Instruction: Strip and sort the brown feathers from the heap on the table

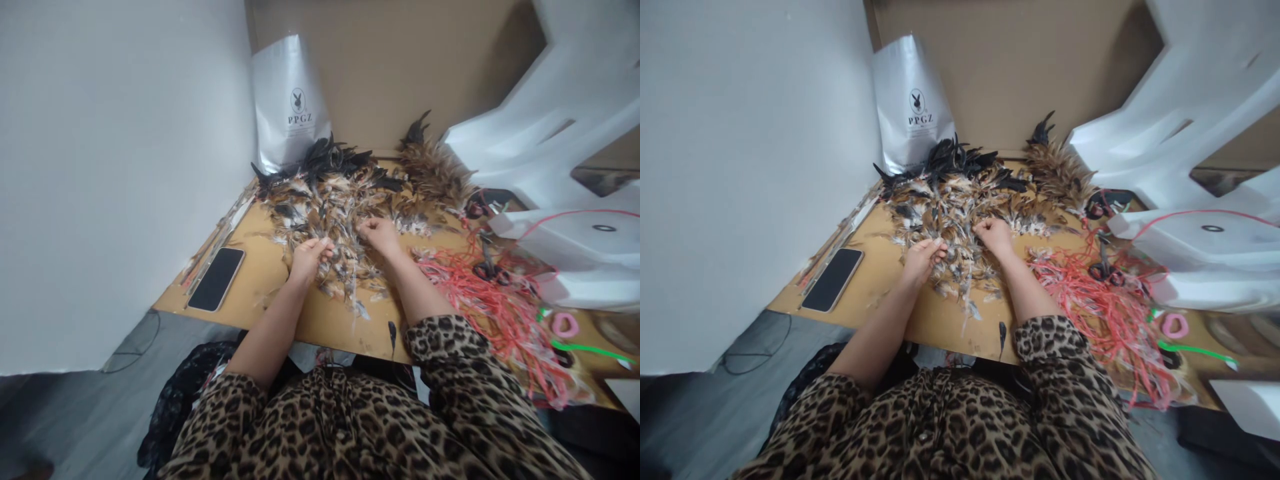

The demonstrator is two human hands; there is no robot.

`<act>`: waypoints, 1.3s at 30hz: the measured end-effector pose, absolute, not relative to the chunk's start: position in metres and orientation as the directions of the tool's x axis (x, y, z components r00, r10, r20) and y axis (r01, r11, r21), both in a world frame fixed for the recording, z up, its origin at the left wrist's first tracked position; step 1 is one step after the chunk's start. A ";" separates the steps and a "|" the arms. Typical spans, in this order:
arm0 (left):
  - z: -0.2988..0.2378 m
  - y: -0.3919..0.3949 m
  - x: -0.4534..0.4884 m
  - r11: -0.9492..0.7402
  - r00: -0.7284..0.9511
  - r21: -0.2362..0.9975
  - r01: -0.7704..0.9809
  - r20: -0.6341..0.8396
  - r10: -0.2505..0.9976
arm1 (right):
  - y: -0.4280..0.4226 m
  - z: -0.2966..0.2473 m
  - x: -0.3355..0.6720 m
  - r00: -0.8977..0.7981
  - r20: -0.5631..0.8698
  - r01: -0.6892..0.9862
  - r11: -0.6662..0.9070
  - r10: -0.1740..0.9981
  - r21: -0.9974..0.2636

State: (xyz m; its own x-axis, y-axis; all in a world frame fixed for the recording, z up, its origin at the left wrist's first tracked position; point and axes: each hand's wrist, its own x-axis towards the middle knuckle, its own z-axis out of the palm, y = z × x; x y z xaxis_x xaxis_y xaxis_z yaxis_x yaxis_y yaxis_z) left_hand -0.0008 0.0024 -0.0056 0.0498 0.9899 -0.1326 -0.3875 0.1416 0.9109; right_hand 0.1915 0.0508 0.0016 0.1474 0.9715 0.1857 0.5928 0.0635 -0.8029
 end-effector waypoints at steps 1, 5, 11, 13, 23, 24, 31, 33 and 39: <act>-0.006 0.002 -0.001 0.142 0.050 0.911 -0.387 -0.133 0.990 | 0.050 0.001 0.192 0.125 0.178 0.663 0.052 0.976 -0.747; -0.007 0.003 -0.001 0.142 0.048 0.908 -0.393 -0.134 0.990 | 0.048 0.003 0.194 0.102 0.175 0.817 0.018 0.979 -0.576; -0.007 0.003 -0.001 0.143 0.048 0.904 -0.403 -0.136 0.990 | 0.046 0.010 0.198 0.108 0.134 0.873 -0.030 0.985 -0.486; -0.007 0.003 0.000 0.143 0.051 0.903 -0.406 -0.134 0.990 | 0.044 0.010 0.196 0.108 0.116 0.911 -0.051 0.987 -0.410; -0.005 0.002 -0.001 0.155 0.050 0.881 -0.448 -0.149 0.988 | 0.050 0.007 0.199 0.158 -0.002 0.486 -0.080 0.987 -0.870; -0.004 0.002 -0.001 0.165 0.054 0.872 -0.461 -0.158 0.986 | 0.050 0.008 0.198 0.137 -0.057 0.325 -0.099 0.989 -0.940; -0.002 0.001 -0.002 0.222 0.112 0.832 -0.509 -0.192 0.975 | 0.039 0.023 0.183 -0.221 -0.196 -0.233 -0.247 0.955 -0.941; -0.002 0.001 -0.002 0.230 0.119 0.827 -0.513 -0.196 0.973 | 0.034 0.026 0.174 -0.257 -0.187 -0.256 -0.253 0.948 -0.933; -0.005 0.001 -0.002 0.246 0.156 0.831 -0.499 -0.193 0.969 | 0.023 0.024 0.143 -0.233 -0.139 -0.217 -0.190 0.963 -0.957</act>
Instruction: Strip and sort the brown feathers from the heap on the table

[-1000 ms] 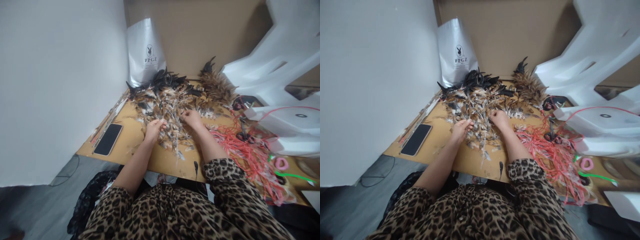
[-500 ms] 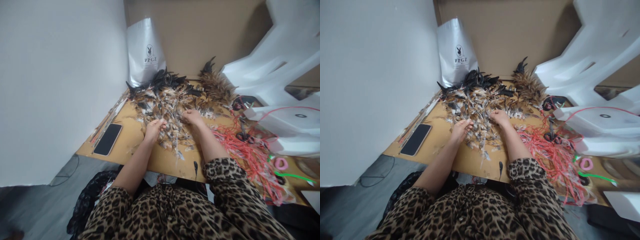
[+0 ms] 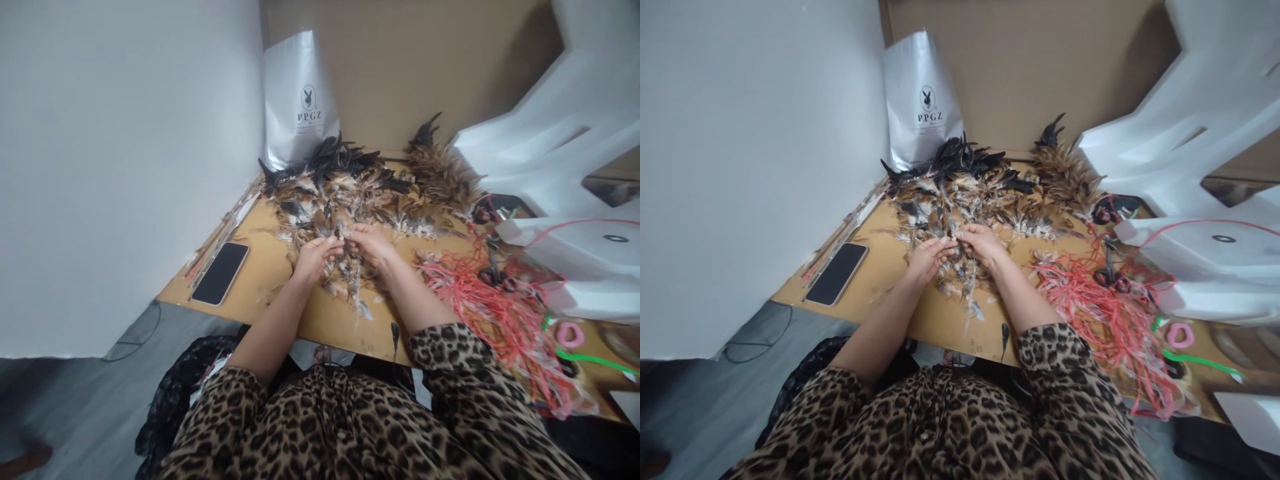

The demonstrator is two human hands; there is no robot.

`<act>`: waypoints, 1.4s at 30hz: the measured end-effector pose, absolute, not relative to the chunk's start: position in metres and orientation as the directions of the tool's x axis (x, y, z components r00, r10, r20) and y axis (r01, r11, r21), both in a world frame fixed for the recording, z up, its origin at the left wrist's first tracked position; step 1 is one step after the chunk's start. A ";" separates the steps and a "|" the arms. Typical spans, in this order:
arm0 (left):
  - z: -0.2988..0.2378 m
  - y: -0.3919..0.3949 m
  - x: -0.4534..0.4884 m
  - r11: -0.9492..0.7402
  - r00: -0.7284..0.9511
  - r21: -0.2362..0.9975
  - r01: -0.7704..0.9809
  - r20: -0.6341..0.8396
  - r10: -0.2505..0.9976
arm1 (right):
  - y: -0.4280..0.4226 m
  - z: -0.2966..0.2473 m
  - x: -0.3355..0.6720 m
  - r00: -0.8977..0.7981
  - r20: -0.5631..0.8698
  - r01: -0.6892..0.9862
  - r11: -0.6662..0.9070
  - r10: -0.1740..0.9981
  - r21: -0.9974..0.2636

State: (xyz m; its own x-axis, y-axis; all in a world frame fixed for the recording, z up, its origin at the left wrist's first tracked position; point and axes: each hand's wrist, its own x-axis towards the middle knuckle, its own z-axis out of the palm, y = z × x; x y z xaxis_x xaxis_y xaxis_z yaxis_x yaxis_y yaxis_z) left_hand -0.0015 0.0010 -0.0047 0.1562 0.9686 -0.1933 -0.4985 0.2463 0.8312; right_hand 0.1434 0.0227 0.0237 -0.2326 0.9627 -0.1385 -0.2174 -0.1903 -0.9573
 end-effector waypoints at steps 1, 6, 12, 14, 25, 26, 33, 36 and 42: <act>-0.005 0.001 -0.001 0.245 0.160 0.833 -0.495 -0.190 0.969 | 0.022 0.022 0.140 -0.221 -0.132 -0.197 -0.177 0.966 -0.964; -0.007 0.001 -0.001 0.244 0.164 0.831 -0.500 -0.185 0.969 | 0.018 0.018 0.134 -0.166 -0.084 -0.097 -0.101 0.982 -0.990; -0.008 0.001 0.000 0.229 0.165 0.847 -0.479 -0.170 0.972 | 0.014 0.023 0.134 -0.147 -0.069 -0.002 -0.070 0.987 -0.998; -0.009 0.002 0.000 0.211 0.147 0.853 -0.477 -0.159 0.976 | 0.013 0.025 0.134 -0.148 -0.064 0.009 -0.064 0.987 -0.998; -0.008 0.002 0.000 0.213 0.127 0.845 -0.491 -0.172 0.977 | 0.014 0.026 0.135 -0.126 -0.037 0.095 -0.025 0.991 -0.995; -0.007 0.002 0.000 0.216 0.134 0.849 -0.483 -0.172 0.976 | 0.015 0.025 0.136 -0.128 -0.033 0.103 -0.020 0.991 -0.995; -0.008 0.002 -0.002 0.213 0.151 0.862 -0.460 -0.161 0.975 | 0.018 0.025 0.141 -0.148 0.093 0.263 0.130 0.985 -0.956; -0.008 0.003 -0.003 0.218 0.131 0.842 -0.494 -0.176 0.976 | 0.018 0.027 0.145 -0.095 0.233 0.391 0.252 0.968 -0.886; -0.006 0.003 -0.006 0.328 0.287 0.799 -0.505 -0.203 0.936 | 0.019 0.027 0.148 -0.126 0.427 0.584 0.415 0.895 -0.698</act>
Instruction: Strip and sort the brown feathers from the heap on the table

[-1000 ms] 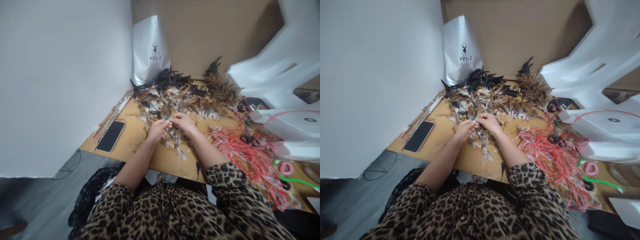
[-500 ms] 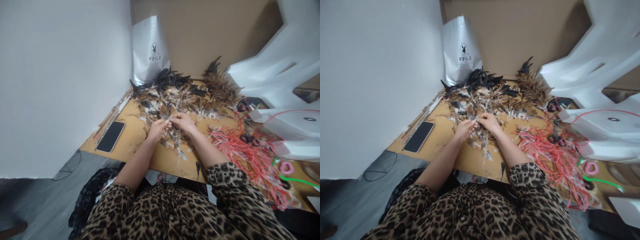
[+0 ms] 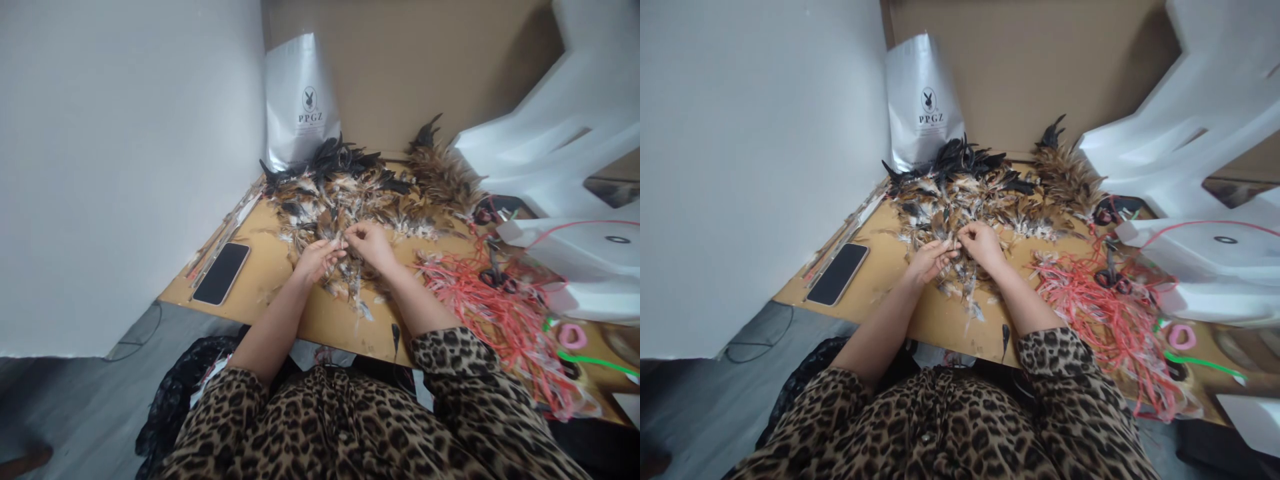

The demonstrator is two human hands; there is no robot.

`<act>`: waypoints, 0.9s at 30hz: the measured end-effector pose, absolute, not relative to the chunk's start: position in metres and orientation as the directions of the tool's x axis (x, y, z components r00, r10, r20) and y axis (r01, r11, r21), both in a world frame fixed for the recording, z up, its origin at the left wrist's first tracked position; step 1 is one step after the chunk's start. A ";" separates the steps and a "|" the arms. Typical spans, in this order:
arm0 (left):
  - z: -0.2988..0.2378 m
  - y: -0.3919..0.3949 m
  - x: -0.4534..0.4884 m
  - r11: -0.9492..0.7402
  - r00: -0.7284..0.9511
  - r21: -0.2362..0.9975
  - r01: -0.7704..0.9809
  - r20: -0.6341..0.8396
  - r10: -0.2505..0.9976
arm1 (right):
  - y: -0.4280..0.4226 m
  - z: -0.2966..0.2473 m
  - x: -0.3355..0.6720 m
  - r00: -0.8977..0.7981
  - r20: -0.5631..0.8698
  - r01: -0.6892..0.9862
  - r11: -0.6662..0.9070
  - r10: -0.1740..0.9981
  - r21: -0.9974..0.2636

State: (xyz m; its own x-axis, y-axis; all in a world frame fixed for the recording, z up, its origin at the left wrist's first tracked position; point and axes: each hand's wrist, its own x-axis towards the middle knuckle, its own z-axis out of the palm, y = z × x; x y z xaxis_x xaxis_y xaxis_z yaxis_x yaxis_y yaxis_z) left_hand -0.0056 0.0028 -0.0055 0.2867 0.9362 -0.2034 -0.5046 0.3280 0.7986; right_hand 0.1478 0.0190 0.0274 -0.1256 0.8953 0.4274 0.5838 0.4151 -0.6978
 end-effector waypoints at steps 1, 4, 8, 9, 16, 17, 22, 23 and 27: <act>-0.005 0.003 -0.006 0.340 0.301 0.793 -0.506 -0.207 0.931 | 0.019 0.028 0.148 -0.115 0.405 0.569 0.394 0.907 -0.722; -0.005 0.003 -0.006 0.338 0.292 0.780 -0.527 -0.207 0.934 | 0.019 0.030 0.148 -0.082 0.238 0.448 0.249 0.968 -0.859; -0.004 0.003 -0.005 0.280 0.252 0.799 -0.532 -0.165 0.953 | 0.017 0.036 0.151 -0.151 -0.018 0.268 0.024 0.988 -0.963; -0.004 0.003 -0.005 0.263 0.246 0.810 -0.524 -0.152 0.957 | 0.016 0.037 0.151 -0.181 -0.056 0.246 -0.010 0.982 -0.969; -0.002 0.001 -0.005 0.208 0.257 0.867 -0.453 -0.096 0.962 | 0.012 0.035 0.143 -0.270 -0.149 -0.011 -0.158 0.951 -0.987; -0.003 0.001 -0.005 0.214 0.254 0.863 -0.457 -0.103 0.962 | 0.012 0.034 0.142 -0.263 -0.149 -0.060 -0.170 0.953 -0.984; -0.005 0.003 -0.005 0.259 0.250 0.825 -0.503 -0.148 0.957 | 0.012 0.032 0.137 -0.183 -0.093 -0.137 -0.119 0.979 -0.983; -0.005 0.003 -0.005 0.267 0.255 0.819 -0.507 -0.153 0.955 | 0.012 0.032 0.136 -0.160 -0.073 -0.124 -0.093 0.984 -0.988; -0.005 0.003 -0.003 0.285 0.253 0.815 -0.505 -0.176 0.951 | 0.012 0.029 0.131 -0.067 0.030 -0.044 0.027 0.997 -0.999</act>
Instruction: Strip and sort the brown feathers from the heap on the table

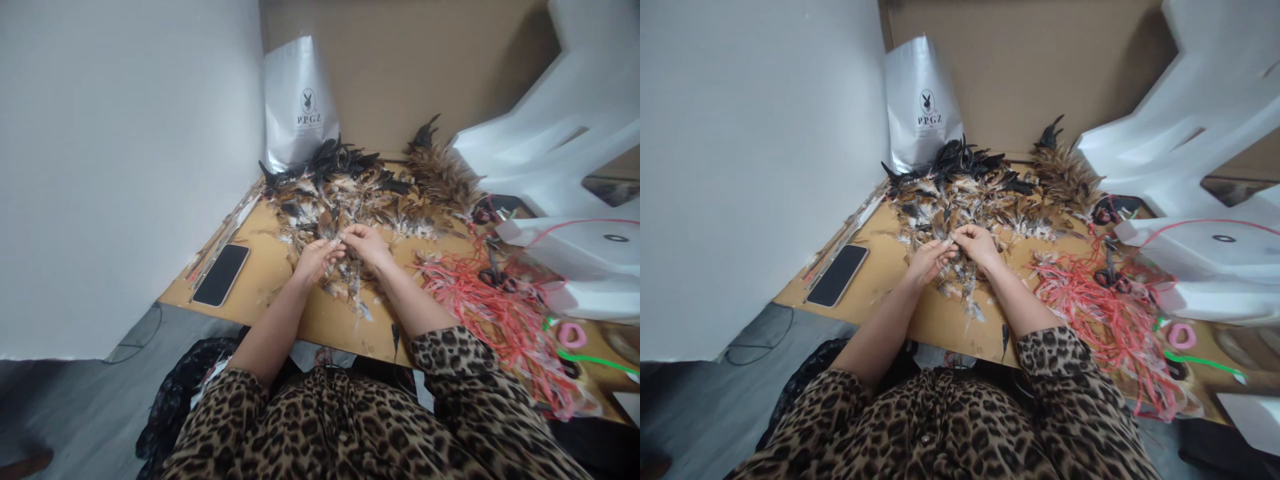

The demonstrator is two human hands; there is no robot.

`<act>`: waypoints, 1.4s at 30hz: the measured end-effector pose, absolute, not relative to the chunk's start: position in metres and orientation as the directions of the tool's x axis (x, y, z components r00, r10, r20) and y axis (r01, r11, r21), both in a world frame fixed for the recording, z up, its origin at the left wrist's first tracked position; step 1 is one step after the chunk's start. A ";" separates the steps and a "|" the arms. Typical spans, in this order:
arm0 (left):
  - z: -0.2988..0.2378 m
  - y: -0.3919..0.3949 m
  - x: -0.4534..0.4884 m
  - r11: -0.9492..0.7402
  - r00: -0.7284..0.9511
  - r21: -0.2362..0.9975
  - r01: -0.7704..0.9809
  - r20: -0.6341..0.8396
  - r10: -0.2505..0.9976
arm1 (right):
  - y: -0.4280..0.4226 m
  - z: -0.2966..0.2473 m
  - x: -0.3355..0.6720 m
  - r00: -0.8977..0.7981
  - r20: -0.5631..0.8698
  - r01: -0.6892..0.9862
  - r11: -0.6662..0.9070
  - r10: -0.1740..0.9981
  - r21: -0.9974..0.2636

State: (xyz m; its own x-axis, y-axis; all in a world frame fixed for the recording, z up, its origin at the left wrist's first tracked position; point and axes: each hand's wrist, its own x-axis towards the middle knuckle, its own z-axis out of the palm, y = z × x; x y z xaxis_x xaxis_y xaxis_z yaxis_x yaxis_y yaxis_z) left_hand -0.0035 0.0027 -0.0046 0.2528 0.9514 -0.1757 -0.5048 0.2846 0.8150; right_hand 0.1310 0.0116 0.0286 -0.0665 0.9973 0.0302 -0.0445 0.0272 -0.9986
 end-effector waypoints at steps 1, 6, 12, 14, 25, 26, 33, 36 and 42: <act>-0.004 0.002 -0.003 0.287 0.245 0.817 -0.500 -0.184 0.952 | 0.012 0.027 0.130 -0.046 0.055 -0.029 0.054 0.997 -0.998; -0.004 0.001 -0.002 0.278 0.240 0.843 -0.461 -0.183 0.953 | 0.013 0.021 0.127 -0.015 0.125 0.039 0.126 0.992 -0.991; -0.007 0.001 -0.003 0.213 0.219 0.895 -0.392 -0.134 0.967 | 0.012 0.023 0.126 -0.024 0.123 0.067 0.124 0.992 -0.990; -0.007 0.002 -0.004 0.194 0.191 0.899 -0.393 -0.126 0.973 | 0.015 0.027 0.131 0.020 0.123 0.062 0.122 0.992 -0.991; -0.002 0.003 -0.005 0.200 0.079 0.857 -0.474 -0.185 0.980 | 0.044 0.016 0.194 -0.041 0.169 0.599 0.160 0.985 -0.785; -0.002 0.004 -0.005 0.196 0.068 0.856 -0.479 -0.186 0.980 | 0.045 0.015 0.194 -0.062 0.166 0.628 0.168 0.984 -0.760; -0.001 0.004 -0.005 0.192 0.039 0.854 -0.484 -0.198 0.980 | 0.038 0.022 0.190 -0.294 0.063 0.588 0.232 0.954 -0.775; -0.001 0.004 -0.006 0.178 0.039 0.851 -0.494 -0.182 0.982 | 0.029 0.031 0.181 -0.302 0.104 0.650 0.285 0.948 -0.704; -0.003 0.006 -0.007 0.169 0.029 0.839 -0.517 -0.179 0.983 | 0.010 0.041 0.157 -0.416 0.269 0.776 0.493 0.869 -0.393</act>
